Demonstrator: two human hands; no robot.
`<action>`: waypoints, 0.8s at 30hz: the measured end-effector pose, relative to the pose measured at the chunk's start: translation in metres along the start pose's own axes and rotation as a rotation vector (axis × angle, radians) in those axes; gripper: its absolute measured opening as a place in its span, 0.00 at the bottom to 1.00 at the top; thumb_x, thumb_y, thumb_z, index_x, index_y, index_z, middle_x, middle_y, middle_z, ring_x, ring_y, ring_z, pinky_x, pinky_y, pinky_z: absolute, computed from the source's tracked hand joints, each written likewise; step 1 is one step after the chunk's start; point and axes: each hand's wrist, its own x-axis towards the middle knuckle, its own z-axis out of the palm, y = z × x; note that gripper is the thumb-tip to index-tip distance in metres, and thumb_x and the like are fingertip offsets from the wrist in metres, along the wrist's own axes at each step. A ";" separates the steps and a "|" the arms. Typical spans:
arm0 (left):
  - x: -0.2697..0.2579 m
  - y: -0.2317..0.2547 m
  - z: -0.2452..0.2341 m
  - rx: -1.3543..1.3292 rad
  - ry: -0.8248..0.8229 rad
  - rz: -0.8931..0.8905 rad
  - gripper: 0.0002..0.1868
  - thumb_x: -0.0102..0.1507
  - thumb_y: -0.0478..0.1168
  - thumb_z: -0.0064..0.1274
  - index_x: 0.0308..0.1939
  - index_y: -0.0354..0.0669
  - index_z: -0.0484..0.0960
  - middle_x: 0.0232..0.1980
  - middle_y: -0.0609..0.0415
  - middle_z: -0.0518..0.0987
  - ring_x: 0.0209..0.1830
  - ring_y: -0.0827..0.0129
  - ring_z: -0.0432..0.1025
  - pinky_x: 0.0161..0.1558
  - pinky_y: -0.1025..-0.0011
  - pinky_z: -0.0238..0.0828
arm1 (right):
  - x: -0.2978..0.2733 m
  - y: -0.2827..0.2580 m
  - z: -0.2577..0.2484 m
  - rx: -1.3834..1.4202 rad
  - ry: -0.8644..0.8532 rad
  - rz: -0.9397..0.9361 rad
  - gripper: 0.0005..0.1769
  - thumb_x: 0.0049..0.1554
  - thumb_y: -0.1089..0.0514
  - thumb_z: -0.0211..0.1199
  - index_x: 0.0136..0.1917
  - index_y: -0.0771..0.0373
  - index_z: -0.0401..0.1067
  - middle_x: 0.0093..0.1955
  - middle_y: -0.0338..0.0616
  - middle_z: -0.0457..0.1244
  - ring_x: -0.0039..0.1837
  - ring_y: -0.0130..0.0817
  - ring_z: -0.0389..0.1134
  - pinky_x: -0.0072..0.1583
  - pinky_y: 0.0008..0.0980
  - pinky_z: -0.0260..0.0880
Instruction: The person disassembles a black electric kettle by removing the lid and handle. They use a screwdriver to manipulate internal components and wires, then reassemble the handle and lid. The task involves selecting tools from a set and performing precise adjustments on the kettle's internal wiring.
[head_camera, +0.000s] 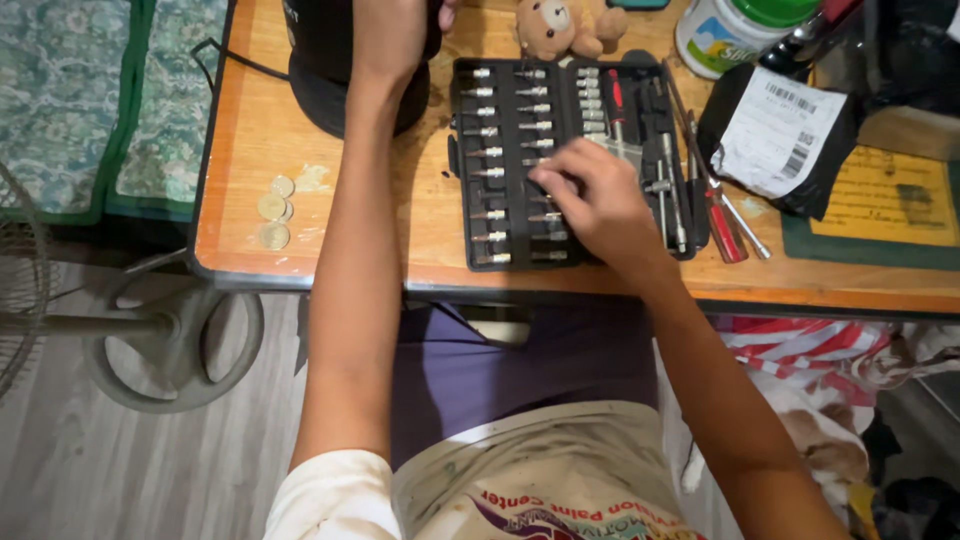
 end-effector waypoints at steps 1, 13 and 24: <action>0.000 0.001 0.001 0.012 0.010 -0.025 0.17 0.71 0.37 0.42 0.28 0.37 0.78 0.23 0.56 0.77 0.22 0.76 0.70 0.26 0.74 0.63 | -0.004 -0.001 -0.004 -0.007 0.014 0.024 0.06 0.62 0.62 0.64 0.49 0.66 0.78 0.44 0.45 0.65 0.42 0.33 0.66 0.45 0.30 0.65; 0.009 0.063 -0.006 -0.349 0.045 -0.017 0.22 0.77 0.53 0.37 0.42 0.38 0.71 0.23 0.54 0.67 0.17 0.71 0.61 0.21 0.70 0.57 | -0.042 -0.004 -0.027 0.115 0.132 0.052 0.04 0.60 0.64 0.65 0.48 0.64 0.78 0.42 0.39 0.66 0.38 0.26 0.62 0.42 0.25 0.62; -0.023 0.089 0.002 -0.346 0.085 -0.011 0.24 0.78 0.55 0.33 0.46 0.38 0.73 0.29 0.56 0.70 0.25 0.74 0.63 0.28 0.75 0.59 | -0.007 -0.034 -0.014 0.417 0.064 -0.082 0.16 0.62 0.64 0.64 0.63 0.66 0.71 0.52 0.40 0.66 0.53 0.25 0.67 0.54 0.24 0.71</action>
